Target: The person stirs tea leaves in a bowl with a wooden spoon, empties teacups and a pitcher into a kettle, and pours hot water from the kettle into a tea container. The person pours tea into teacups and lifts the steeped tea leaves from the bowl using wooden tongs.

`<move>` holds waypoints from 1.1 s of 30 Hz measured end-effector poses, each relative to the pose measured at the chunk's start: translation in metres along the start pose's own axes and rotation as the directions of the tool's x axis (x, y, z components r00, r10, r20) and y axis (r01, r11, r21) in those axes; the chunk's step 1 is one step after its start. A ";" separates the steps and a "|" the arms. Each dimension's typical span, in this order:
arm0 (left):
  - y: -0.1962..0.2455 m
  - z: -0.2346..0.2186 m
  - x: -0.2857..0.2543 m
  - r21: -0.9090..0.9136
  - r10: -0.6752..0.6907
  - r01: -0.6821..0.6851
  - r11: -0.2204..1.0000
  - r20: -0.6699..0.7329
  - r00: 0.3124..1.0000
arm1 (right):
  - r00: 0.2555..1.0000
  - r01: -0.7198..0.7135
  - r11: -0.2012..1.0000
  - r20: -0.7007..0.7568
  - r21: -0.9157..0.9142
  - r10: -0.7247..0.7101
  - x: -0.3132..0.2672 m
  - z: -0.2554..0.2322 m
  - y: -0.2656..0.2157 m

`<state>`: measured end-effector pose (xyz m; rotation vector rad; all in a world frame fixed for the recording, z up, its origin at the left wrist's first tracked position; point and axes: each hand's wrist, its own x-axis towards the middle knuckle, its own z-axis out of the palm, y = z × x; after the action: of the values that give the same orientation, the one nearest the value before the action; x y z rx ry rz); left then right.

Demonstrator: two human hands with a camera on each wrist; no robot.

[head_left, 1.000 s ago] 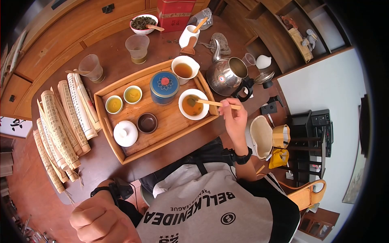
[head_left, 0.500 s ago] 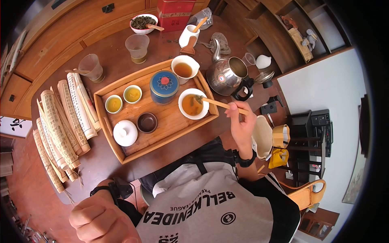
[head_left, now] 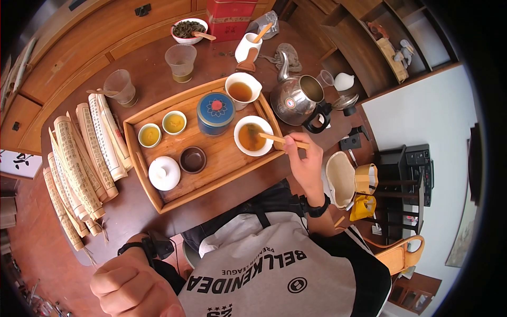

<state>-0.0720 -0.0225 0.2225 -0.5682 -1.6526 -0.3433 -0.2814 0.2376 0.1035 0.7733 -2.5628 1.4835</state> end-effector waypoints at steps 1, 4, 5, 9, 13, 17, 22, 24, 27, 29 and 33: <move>0.000 0.000 0.000 0.000 0.000 0.000 1.000 0.000 1.000 | 1.000 0.000 1.000 0.001 0.000 0.000 0.000 0.000 0.000; 0.000 0.000 0.000 -0.010 -0.003 0.003 1.000 -0.002 1.000 | 1.000 0.003 1.000 -0.020 -0.004 -0.003 -0.001 -0.003 0.002; 0.000 -0.001 -0.001 -0.019 -0.009 0.010 1.000 0.012 1.000 | 0.999 0.018 1.000 -0.038 -0.006 -0.019 -0.001 -0.005 0.002; 0.001 -0.003 -0.002 -0.028 -0.018 0.019 0.999 0.044 0.999 | 0.995 0.012 0.999 -0.097 0.037 -0.008 -0.003 -0.011 -0.004; 0.000 0.000 -0.001 -0.011 -0.004 0.004 1.000 0.021 1.000 | 0.990 -0.001 0.997 -0.140 0.076 0.012 -0.005 -0.011 -0.007; 0.011 -0.011 -0.010 -0.048 -0.171 0.173 0.984 0.041 0.984 | 0.994 0.013 0.998 -0.110 0.057 -0.006 -0.003 -0.003 0.001; 0.017 -0.021 -0.018 -0.092 -0.324 0.329 0.940 0.058 0.944 | 0.996 0.064 0.998 -0.055 0.012 -0.063 0.000 0.005 0.004; 0.017 -0.022 -0.015 -0.100 -0.341 0.353 0.930 0.122 0.932 | 1.000 0.025 1.000 -0.001 -0.016 -0.025 -0.001 0.004 0.006; 0.015 -0.018 -0.017 -0.093 -0.286 0.290 0.953 0.047 0.957 | 0.999 -0.017 1.000 0.036 0.016 0.016 -0.001 0.002 0.005; 0.007 -0.009 -0.006 -0.053 -0.171 0.176 0.983 0.075 0.982 | 0.999 -0.007 0.999 0.039 0.045 0.005 -0.001 0.003 0.007; 0.002 -0.004 -0.002 -0.017 -0.044 0.046 0.999 0.091 0.995 | 0.998 -0.012 0.996 0.058 0.088 0.007 -0.002 0.003 0.009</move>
<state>-0.0671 -0.0231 0.2208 -0.5691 -1.7533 -0.3713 -0.2835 0.2397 0.0945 0.8268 -2.5603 1.6104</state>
